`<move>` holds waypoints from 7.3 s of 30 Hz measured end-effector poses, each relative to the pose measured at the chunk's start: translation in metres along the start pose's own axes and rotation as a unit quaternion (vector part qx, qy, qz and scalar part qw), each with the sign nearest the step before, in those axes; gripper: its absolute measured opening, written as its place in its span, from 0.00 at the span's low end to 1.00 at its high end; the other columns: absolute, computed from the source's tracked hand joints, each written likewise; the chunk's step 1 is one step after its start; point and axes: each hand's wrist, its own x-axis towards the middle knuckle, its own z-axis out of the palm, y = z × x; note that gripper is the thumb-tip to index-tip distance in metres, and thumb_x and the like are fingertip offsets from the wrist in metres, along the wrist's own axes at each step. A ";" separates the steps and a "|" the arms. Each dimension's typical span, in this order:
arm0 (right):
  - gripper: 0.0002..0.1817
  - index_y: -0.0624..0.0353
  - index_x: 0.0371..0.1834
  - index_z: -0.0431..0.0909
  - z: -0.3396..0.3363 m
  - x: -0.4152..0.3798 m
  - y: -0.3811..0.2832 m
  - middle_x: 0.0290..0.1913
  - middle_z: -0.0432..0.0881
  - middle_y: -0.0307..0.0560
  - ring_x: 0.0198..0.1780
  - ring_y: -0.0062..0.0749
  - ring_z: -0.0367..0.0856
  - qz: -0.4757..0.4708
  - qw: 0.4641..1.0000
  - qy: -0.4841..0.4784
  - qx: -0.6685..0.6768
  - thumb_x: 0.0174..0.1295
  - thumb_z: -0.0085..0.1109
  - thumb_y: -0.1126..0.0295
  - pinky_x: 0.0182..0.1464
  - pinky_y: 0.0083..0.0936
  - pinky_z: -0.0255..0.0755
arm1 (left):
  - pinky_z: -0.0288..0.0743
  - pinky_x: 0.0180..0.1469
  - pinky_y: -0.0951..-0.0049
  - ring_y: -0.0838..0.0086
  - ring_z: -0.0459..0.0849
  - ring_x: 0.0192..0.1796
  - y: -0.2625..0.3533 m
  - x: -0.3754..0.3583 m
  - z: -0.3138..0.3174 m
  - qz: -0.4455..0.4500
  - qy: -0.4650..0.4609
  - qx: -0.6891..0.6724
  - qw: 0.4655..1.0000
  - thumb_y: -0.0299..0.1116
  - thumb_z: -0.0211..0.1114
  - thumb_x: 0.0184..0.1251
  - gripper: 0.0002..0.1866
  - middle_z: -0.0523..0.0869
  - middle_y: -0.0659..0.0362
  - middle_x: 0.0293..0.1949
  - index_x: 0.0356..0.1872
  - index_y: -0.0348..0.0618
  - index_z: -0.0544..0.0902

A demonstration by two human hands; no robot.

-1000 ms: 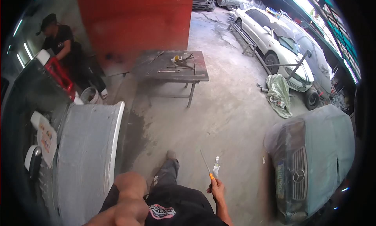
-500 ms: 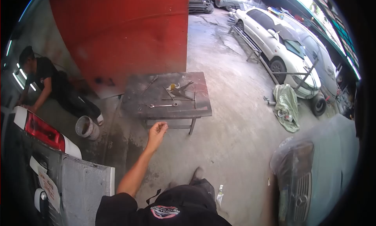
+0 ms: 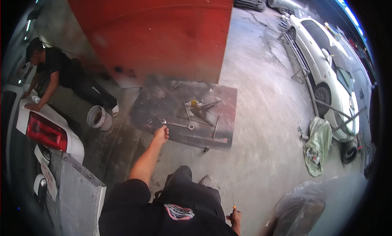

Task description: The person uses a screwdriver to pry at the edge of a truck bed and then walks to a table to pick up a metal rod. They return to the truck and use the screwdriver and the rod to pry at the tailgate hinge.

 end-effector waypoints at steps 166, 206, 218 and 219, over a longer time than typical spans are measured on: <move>0.31 0.69 0.66 0.77 0.503 -0.921 0.849 0.33 0.85 0.51 0.26 0.26 0.84 -0.279 0.333 -0.654 -0.620 0.71 0.65 0.53 0.30 0.26 0.80 | 0.75 0.52 0.67 0.69 0.80 0.48 -0.440 -1.035 -1.273 0.015 0.645 -0.140 0.751 0.52 0.65 0.75 0.33 0.86 0.51 0.51 0.69 0.36 0.77; 0.17 0.75 0.53 0.79 0.504 -0.911 0.857 0.27 0.78 0.40 0.22 0.21 0.78 -0.242 0.402 -0.677 -0.567 0.71 0.63 0.69 0.23 0.21 0.78 | 0.64 0.28 0.79 0.80 0.69 0.29 -0.391 -0.975 -1.385 0.229 0.559 -0.396 0.691 0.45 0.55 0.83 0.18 0.76 0.63 0.35 0.63 0.47 0.74; 0.16 0.74 0.53 0.79 0.503 -0.914 0.855 0.27 0.79 0.40 0.22 0.21 0.80 -0.230 0.409 -0.680 -0.563 0.72 0.63 0.69 0.24 0.20 0.73 | 0.70 0.29 0.77 0.81 0.71 0.30 -0.366 -0.944 -1.374 0.206 0.619 -0.353 0.671 0.45 0.55 0.83 0.23 0.76 0.62 0.39 0.71 0.48 0.70; 0.16 0.74 0.53 0.79 0.503 -0.915 0.855 0.27 0.79 0.40 0.22 0.21 0.80 -0.236 0.406 -0.680 -0.563 0.72 0.63 0.69 0.24 0.20 0.73 | 0.71 0.29 0.77 0.81 0.71 0.31 -0.362 -0.944 -1.373 0.195 0.629 -0.340 0.672 0.45 0.55 0.83 0.24 0.76 0.62 0.40 0.72 0.47 0.70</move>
